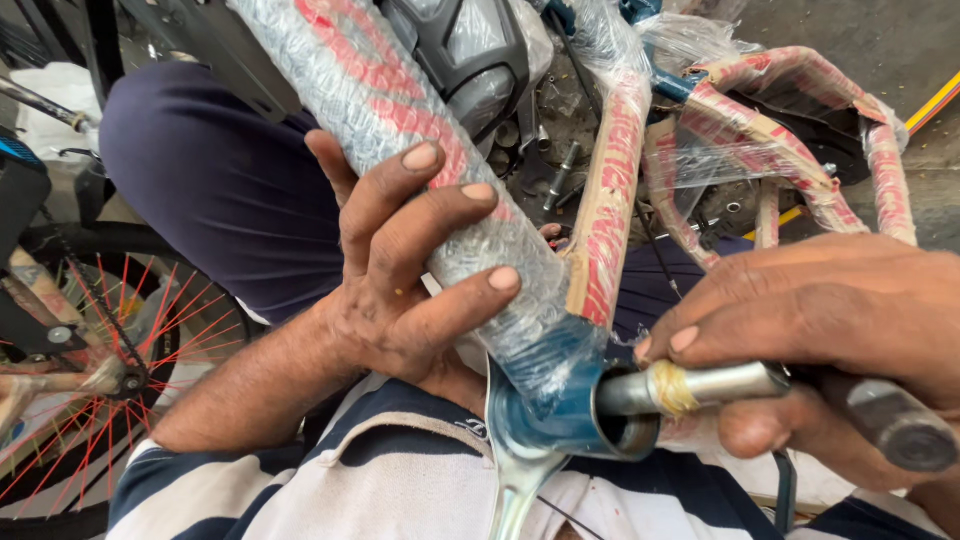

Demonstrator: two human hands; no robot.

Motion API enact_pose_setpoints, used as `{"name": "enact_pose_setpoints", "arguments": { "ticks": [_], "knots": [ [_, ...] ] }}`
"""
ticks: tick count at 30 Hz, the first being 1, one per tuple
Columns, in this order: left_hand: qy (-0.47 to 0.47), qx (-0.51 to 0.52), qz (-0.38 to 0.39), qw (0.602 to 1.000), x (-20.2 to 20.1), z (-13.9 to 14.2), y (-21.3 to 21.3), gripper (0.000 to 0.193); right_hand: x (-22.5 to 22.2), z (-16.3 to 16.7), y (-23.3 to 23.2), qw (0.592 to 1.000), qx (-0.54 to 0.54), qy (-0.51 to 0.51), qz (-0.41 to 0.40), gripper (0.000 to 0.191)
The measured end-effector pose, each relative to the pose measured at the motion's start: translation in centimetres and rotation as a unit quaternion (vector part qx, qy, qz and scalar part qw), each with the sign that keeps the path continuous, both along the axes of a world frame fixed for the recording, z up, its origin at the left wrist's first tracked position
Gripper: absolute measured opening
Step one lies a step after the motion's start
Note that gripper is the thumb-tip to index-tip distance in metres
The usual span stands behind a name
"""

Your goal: The person sits on the floor and assembles a bicycle frame, pressing the headset/fork steerer assembly into the frame's head tube using a cylindrical drift tool. He fits small bearing parts onto the fork stem by hand, seats the assembly into the frame, and hammers it into place.

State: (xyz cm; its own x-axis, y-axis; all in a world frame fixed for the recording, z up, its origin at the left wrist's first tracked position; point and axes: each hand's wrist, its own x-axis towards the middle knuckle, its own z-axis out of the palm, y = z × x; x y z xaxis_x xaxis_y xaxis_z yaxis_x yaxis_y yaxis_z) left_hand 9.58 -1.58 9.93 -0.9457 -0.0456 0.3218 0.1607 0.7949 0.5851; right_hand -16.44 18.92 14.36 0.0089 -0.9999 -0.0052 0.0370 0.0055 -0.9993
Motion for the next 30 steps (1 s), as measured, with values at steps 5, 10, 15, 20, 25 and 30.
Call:
{"name": "enact_pose_setpoints", "arguments": {
  "ticks": [5, 10, 15, 20, 25, 30],
  "knots": [
    [0.014, 0.004, 0.002, 1.000, -0.2, -0.2, 0.2, 0.090, -0.4, -0.5, 0.0, 1.000, -0.007, -0.010, 0.021, 0.036],
    [0.058, 0.016, 0.035, 0.998, -0.9, -0.5, 0.7, 0.087, -0.5, -0.6, 1.5, 0.998, 0.026, -0.048, -0.006, 0.038],
    [0.039, 0.000, 0.020, 0.999, -0.8, -0.3, 0.4, 0.077, -0.8, -1.7, 4.7, 0.996, 0.045, -0.032, -0.067, 0.031],
    [0.034, -0.011, 0.028, 0.999, -0.7, -0.4, 0.5, 0.072, 0.4, -5.5, 9.0, 0.983, 0.061, -0.027, -0.172, 0.041],
    [0.056, -0.001, 0.030, 0.998, -0.8, -0.8, 0.6, 0.074, 0.2, -9.2, 12.9, 0.960, 0.079, -0.111, -0.246, 0.032],
    [0.051, 0.000, 0.040, 0.998, -0.7, -0.7, 0.7, 0.077, 0.8, -10.2, 14.0, 0.946, 0.089, -0.091, -0.299, 0.030]
  ]
}}
